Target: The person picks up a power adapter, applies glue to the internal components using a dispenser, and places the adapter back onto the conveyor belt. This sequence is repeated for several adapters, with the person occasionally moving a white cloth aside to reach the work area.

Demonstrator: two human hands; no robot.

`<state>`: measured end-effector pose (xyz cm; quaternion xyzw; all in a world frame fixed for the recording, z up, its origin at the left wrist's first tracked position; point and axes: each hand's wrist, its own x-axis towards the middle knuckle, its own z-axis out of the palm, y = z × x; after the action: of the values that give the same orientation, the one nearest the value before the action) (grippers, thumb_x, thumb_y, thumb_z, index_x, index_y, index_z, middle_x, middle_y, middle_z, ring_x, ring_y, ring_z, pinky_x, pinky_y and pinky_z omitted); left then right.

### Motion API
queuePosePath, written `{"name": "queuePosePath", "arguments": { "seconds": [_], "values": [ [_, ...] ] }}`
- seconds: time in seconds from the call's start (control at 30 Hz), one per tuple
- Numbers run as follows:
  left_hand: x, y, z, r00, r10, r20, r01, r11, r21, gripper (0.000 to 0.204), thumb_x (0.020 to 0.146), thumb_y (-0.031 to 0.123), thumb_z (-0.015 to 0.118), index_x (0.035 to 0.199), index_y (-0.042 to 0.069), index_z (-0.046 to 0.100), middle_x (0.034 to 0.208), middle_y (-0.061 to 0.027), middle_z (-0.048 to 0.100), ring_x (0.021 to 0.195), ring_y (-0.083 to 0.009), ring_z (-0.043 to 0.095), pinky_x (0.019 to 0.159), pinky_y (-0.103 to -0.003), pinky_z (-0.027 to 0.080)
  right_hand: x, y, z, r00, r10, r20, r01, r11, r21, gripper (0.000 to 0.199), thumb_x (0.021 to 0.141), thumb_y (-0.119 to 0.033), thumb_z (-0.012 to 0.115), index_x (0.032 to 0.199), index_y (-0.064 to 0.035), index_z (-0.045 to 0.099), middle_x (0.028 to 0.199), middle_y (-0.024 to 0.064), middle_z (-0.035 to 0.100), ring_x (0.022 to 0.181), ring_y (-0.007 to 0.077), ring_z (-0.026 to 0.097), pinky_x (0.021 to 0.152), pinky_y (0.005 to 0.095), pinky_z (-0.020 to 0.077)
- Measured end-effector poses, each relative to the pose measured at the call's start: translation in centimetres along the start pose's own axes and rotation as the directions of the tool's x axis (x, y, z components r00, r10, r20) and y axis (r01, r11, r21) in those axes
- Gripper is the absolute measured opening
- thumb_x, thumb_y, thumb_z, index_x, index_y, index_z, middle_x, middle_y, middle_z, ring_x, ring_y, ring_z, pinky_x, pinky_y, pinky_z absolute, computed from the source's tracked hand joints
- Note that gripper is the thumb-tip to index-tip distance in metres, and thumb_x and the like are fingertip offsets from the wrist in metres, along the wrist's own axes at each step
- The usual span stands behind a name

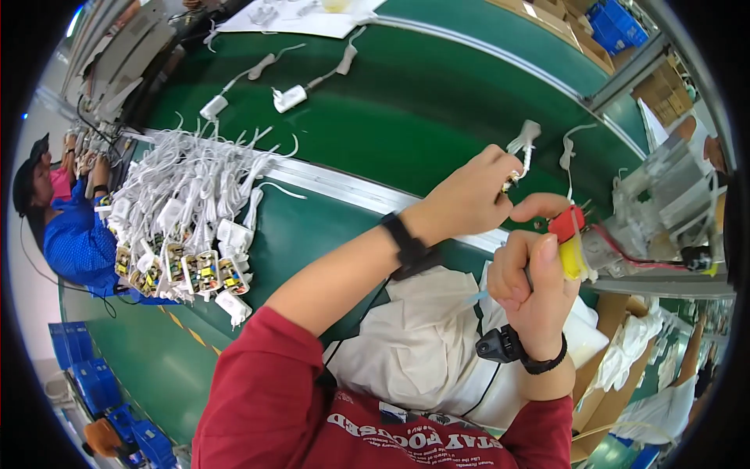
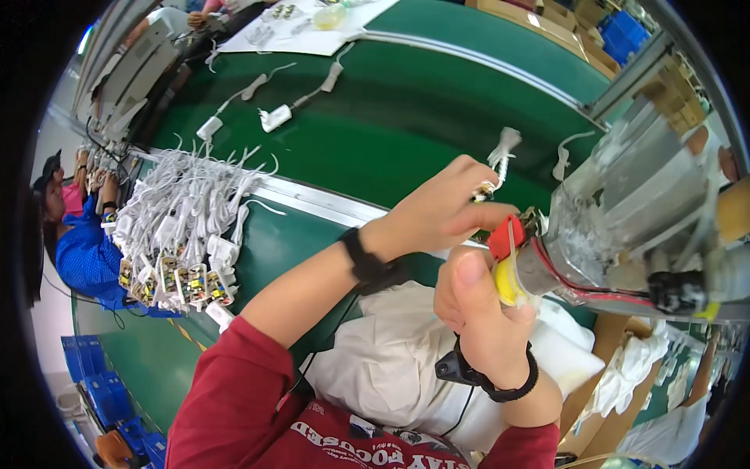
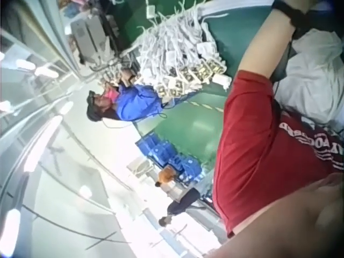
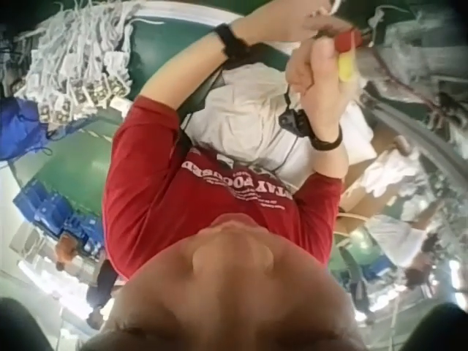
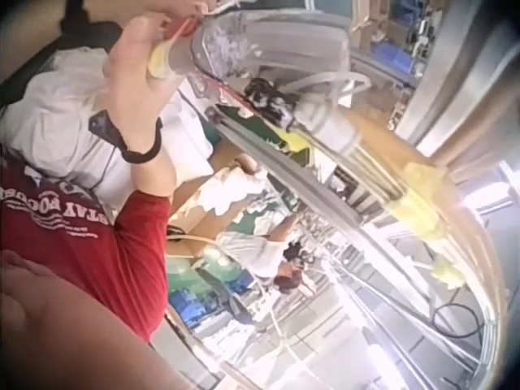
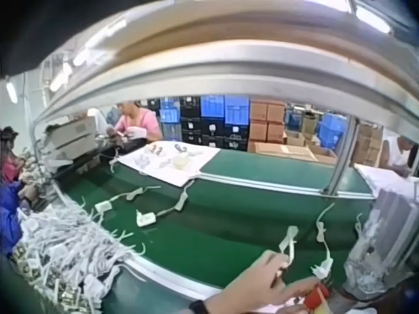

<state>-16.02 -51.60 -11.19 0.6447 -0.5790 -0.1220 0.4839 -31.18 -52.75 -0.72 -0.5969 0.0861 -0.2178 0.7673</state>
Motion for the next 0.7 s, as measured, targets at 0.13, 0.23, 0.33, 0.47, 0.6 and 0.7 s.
{"name": "queuePosePath", "arguments": {
  "seconds": [0.13, 0.23, 0.33, 0.47, 0.6, 0.7],
  "values": [
    [0.8, -1.2, -0.5, 0.991, -0.130, 0.026, 0.116, 0.942, 0.316, 0.033, 0.079, 0.017, 0.066, 0.100, -0.001, 0.048, 0.096, -0.0206, 0.057, 0.088, -0.0405, 0.059, 0.076, -0.044, 0.050, 0.0, 0.0, -0.1, 1.000, 0.003, -0.004, -0.002, 1.000, 0.024, 0.037, 0.100, -0.036, 0.047, 0.112, -0.0013, 0.040, 0.051, -0.0036, 0.031, 0.040, 0.0044, 0.027, 0.038, 0.0218, 0.0229],
    [0.5, -3.0, -5.2, 0.978, 0.056, -0.201, 0.045, 0.884, 0.465, 0.044, 0.082, 0.024, 0.063, 0.115, -0.005, 0.056, 0.109, -0.0247, 0.061, 0.103, -0.0378, 0.059, 0.089, -0.043, 0.048, 0.0, -0.2, -0.5, 0.999, 0.050, -0.007, -0.049, 0.992, 0.116, 0.028, 0.097, -0.022, 0.053, 0.111, 0.0004, 0.044, 0.055, -0.0037, 0.038, 0.045, 0.0033, 0.031, 0.043, 0.0214, 0.0256],
    [-0.1, -6.6, -13.5, 0.929, -0.189, -0.319, 0.370, 0.502, 0.782, 0.032, 0.078, 0.014, 0.064, 0.106, -0.001, 0.058, 0.105, -0.0193, 0.064, 0.101, -0.0362, 0.061, 0.086, -0.044, 0.051, 0.0, -0.3, -0.5, 0.998, 0.055, -0.036, -0.052, 0.996, 0.074, 0.027, 0.097, -0.020, 0.054, 0.109, 0.0015, 0.046, 0.055, -0.0047, 0.043, 0.046, 0.0021, 0.034, 0.044, 0.0206, 0.0260],
    [-3.8, -10.1, -20.7, 0.820, -0.426, -0.383, 0.473, 0.128, 0.871, 0.017, 0.079, 0.005, 0.061, 0.095, 0.005, 0.057, 0.090, -0.0163, 0.066, 0.087, -0.0326, 0.066, 0.074, -0.041, 0.054, -0.1, -0.5, -0.3, 0.997, 0.069, -0.024, -0.068, 0.997, 0.036, 0.027, 0.096, -0.022, 0.056, 0.108, 0.0008, 0.048, 0.057, -0.0051, 0.045, 0.048, 0.0014, 0.035, 0.046, 0.0199, 0.0267],
    [-4.1, -9.1, -19.0, 0.809, -0.485, -0.332, 0.505, 0.282, 0.816, 0.025, 0.084, 0.018, 0.062, 0.104, 0.004, 0.061, 0.095, -0.0176, 0.068, 0.091, -0.0353, 0.065, 0.079, -0.044, 0.051, 0.1, -0.6, -0.2, 0.998, 0.052, -0.030, -0.051, 0.998, 0.030, 0.028, 0.097, -0.024, 0.056, 0.108, 0.0002, 0.049, 0.056, -0.0055, 0.044, 0.048, 0.0015, 0.034, 0.046, 0.0200, 0.0264],
    [-3.0, -5.7, -15.3, 0.765, -0.597, -0.240, 0.642, 0.686, 0.342, 0.037, 0.089, 0.024, 0.058, 0.118, 0.000, 0.059, 0.095, -0.0106, 0.069, 0.081, -0.0212, 0.065, 0.069, -0.034, 0.050, 0.2, -0.7, -0.4, 0.999, 0.027, -0.026, -0.028, 0.998, -0.049, 0.028, 0.099, -0.027, 0.051, 0.109, -0.0012, 0.046, 0.054, -0.0043, 0.038, 0.044, 0.0031, 0.031, 0.042, 0.0215, 0.0258]
  ]
}}
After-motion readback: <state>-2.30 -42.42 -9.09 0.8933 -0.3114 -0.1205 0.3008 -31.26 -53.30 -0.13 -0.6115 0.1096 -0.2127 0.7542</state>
